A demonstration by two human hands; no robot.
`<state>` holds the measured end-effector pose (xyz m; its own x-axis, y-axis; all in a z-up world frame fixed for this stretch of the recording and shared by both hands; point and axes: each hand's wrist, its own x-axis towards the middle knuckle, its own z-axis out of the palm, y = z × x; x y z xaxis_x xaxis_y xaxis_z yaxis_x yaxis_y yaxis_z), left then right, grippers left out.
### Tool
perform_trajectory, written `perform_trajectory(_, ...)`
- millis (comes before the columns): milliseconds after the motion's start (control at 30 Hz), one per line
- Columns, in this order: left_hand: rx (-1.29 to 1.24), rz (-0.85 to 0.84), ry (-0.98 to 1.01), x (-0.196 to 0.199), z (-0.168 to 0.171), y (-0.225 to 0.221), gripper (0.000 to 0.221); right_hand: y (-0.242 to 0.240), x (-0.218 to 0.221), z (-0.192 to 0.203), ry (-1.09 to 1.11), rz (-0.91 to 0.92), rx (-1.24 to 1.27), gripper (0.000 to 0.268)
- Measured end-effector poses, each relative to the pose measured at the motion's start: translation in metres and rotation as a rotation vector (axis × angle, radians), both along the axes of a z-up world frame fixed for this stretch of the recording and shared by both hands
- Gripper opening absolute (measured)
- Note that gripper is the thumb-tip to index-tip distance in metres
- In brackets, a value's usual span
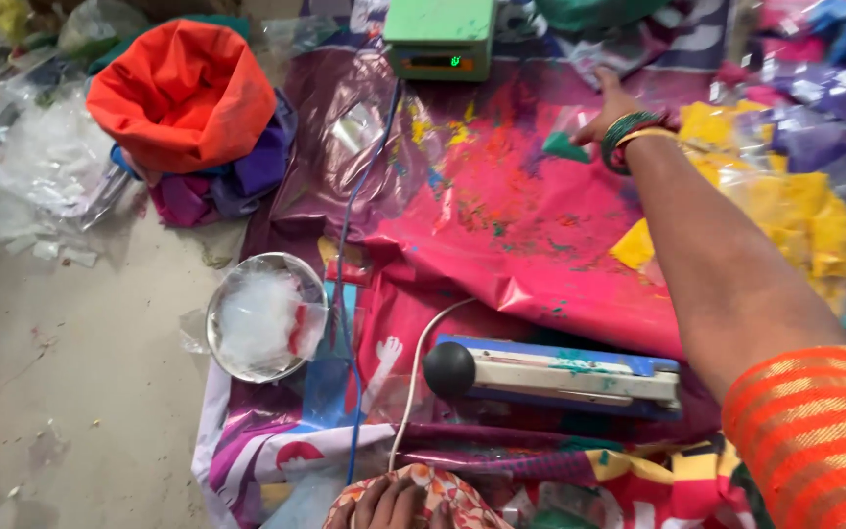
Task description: The person seals small plastic bags filled with colored powder using a manual heat sealing machine.
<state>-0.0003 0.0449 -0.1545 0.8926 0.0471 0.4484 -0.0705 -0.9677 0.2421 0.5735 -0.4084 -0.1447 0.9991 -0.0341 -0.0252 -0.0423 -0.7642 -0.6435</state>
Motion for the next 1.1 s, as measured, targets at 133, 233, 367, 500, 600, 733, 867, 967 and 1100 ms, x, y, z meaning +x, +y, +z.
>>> perform_trajectory(133,-0.009,-0.01,0.003,-0.001,0.037,-0.015,0.036,-0.002,-0.006,-0.032,0.191,0.01,-0.05,0.069)
perform_trajectory(233,-0.023,0.0,0.024,0.007,0.068,-0.027,0.038,0.008,-0.049,-0.002,-0.036,0.003,-0.271,0.025)
perform_trajectory(367,-0.052,0.072,0.189,0.009,0.106,-0.036,0.037,0.03,-0.153,0.115,-0.236,0.173,-0.124,0.021)
perform_trajectory(500,-0.048,0.067,0.297,0.003,0.155,-0.044,0.039,0.05,-0.292,0.257,-0.152,0.342,0.157,0.015)
perform_trajectory(600,-0.2,0.06,0.407,-0.009,0.167,-0.046,0.043,0.062,-0.404,0.305,0.001,0.462,0.503,0.009)
perform_trajectory(733,-0.768,-0.164,0.602,-0.034,0.219,-0.06,0.04,0.087,-0.552,0.3,0.086,0.46,0.696,0.006)
perform_trajectory(867,-1.709,-0.715,0.826,-0.086,0.255,-0.096,0.043,0.118,-0.664,0.284,0.03,0.374,0.772,0.011)
perform_trajectory(967,-1.685,-0.69,0.81,-0.107,0.25,-0.108,0.026,0.13,-0.703,0.283,-0.051,0.298,0.79,0.013)
perform_trajectory(1100,-1.402,-0.597,0.683,-0.121,0.261,-0.107,0.009,0.135,-0.724,0.301,-0.111,0.287,0.756,0.013)
